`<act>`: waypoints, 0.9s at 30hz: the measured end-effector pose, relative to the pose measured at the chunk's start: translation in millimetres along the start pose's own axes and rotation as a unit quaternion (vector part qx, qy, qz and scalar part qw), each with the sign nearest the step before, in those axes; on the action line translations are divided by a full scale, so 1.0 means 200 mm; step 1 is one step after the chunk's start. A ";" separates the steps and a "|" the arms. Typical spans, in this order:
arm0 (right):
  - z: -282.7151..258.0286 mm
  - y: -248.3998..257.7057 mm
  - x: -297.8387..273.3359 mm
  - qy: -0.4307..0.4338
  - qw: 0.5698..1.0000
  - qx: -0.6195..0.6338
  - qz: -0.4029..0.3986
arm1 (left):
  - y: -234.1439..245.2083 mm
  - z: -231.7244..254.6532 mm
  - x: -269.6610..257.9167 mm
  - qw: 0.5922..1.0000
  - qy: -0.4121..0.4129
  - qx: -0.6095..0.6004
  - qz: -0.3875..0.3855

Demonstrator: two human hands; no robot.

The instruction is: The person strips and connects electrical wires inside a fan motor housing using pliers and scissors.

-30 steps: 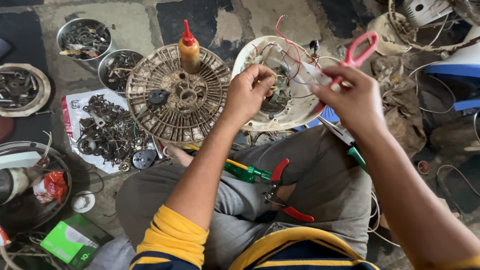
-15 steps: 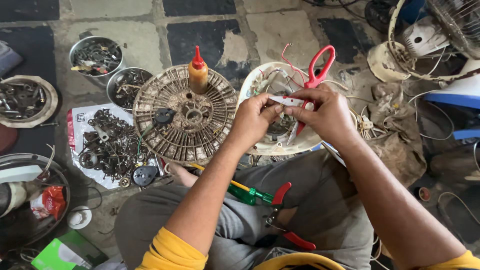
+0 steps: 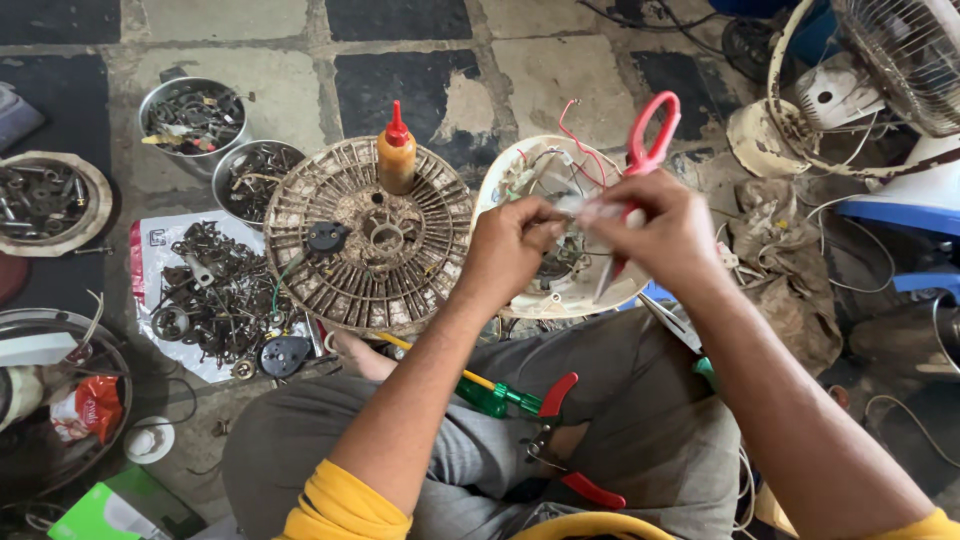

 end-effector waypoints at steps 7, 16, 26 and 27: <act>0.10 0.13 0.03 -0.054 0.997 -0.027 0.039 | -0.01 -0.01 0.00 0.999 0.038 0.020 -0.013; 0.24 -0.09 -0.07 -0.160 0.983 0.085 -0.017 | -0.02 -0.07 0.03 0.990 0.060 -0.124 -0.014; -0.03 0.02 -0.54 -0.005 0.940 -0.084 -0.331 | -0.03 -0.11 0.04 0.984 0.060 -0.168 -0.002; 0.04 0.00 -0.64 -0.091 0.917 -0.100 -0.375 | -0.03 -0.11 0.04 0.984 0.068 -0.164 0.000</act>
Point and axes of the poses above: each hand's wrist, its own x-axis towards the middle knuckle, its own y-axis out of the back of the hand, z = x × y, the point moved 8 cm from there along x, towards the middle knuckle, and after that the axes turned 10 degrees about x, right-handed, at the moved point
